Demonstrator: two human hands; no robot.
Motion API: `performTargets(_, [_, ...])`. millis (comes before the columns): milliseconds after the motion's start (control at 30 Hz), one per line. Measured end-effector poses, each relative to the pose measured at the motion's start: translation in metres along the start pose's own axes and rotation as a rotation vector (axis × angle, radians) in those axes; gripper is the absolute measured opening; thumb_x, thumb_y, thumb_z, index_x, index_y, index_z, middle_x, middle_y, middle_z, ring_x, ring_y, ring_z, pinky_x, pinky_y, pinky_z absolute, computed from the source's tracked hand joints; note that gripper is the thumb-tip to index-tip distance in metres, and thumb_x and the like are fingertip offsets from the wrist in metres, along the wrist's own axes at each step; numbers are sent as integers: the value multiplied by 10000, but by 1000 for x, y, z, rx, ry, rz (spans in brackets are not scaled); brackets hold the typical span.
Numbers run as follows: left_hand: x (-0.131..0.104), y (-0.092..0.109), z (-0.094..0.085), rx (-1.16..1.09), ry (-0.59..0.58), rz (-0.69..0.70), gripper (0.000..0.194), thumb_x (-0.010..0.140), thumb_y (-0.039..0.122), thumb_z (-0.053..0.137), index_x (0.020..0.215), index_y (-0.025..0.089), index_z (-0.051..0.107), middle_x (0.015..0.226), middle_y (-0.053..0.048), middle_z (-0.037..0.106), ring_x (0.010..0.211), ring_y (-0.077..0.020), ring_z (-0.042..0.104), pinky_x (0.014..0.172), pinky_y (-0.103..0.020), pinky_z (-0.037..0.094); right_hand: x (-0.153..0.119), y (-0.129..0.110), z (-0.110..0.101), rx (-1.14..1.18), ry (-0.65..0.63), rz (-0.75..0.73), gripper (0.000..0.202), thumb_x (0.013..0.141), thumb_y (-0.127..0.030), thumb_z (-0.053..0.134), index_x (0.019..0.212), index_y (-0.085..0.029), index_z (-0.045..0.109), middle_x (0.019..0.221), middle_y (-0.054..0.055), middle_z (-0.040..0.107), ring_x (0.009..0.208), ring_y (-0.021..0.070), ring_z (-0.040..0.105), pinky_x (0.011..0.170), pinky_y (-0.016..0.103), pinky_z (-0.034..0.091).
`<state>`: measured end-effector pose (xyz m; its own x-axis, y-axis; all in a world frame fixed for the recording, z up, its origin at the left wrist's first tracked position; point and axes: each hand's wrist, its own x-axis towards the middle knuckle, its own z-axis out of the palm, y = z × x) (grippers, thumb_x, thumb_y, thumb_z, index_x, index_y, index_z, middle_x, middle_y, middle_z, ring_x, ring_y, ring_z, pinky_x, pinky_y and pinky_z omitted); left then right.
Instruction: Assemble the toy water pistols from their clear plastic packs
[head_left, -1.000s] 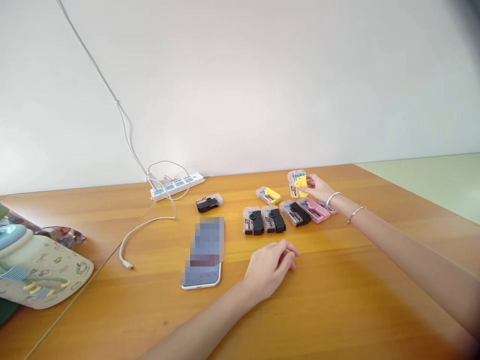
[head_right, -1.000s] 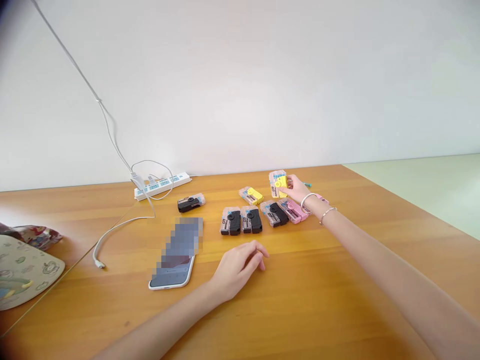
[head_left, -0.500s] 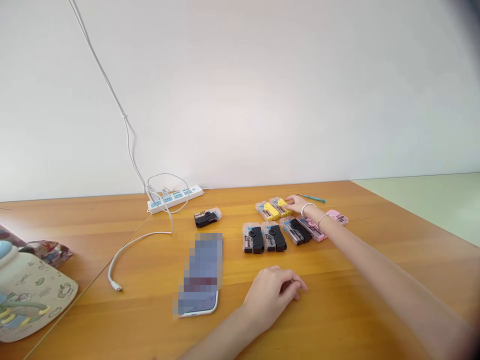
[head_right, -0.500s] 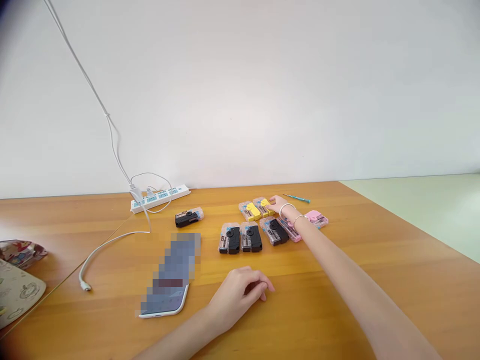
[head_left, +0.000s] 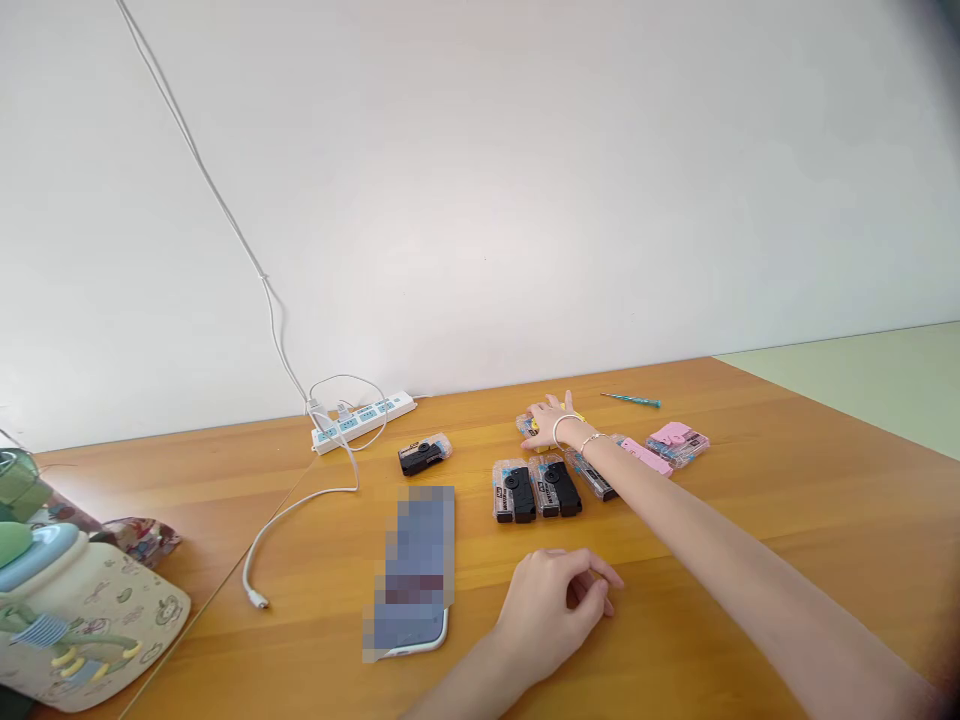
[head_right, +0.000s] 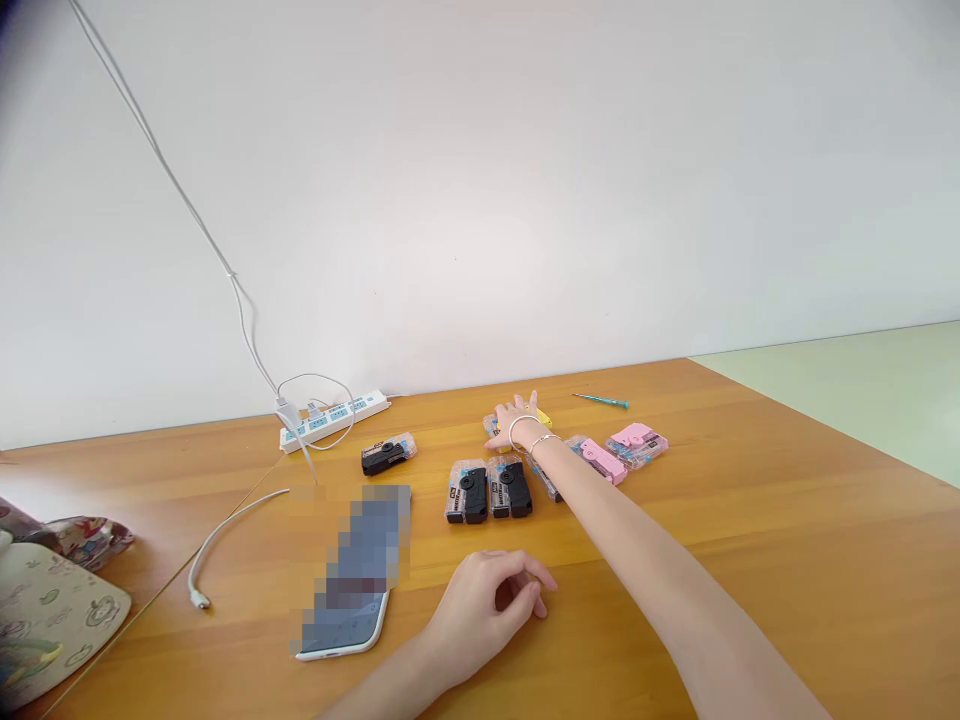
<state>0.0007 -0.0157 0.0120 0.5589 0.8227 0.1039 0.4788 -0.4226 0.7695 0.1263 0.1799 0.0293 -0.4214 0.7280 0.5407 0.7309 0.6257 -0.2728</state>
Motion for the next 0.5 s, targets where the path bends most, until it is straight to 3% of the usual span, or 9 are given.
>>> performTargets(133, [1,0,0,43,11,54,276,778,123,406,848,225,653,691,29,706,628,-109,603,678,-191,436,4,-6,13,-186,-179,224,298,858,-319,546,1109,-159,552,1173,78,550,1052,226,533,888,464,430])
performTargets(233, [1,-1,1,28,15,63,285,769,112,399,868,221,643,656,28,693,596,-103,596,659,-183,437,4,-12,15,-238,-233,295,287,834,-317,574,1065,-147,572,1170,77,550,1123,250,481,950,509,349])
performTargets(400, [0,-8,4,-58,40,-31,271,772,127,394,880,209,629,539,41,622,489,-91,564,586,-180,439,10,-18,3,-125,-209,322,288,743,-262,649,992,-141,569,1091,89,568,1039,248,525,943,487,347])
performTargets(500, [1,-12,5,-155,52,-84,253,794,151,382,875,198,617,527,42,583,458,-86,538,541,-178,429,12,-22,-14,29,-127,307,334,722,-237,640,1024,-165,518,1132,106,524,993,209,558,879,376,432])
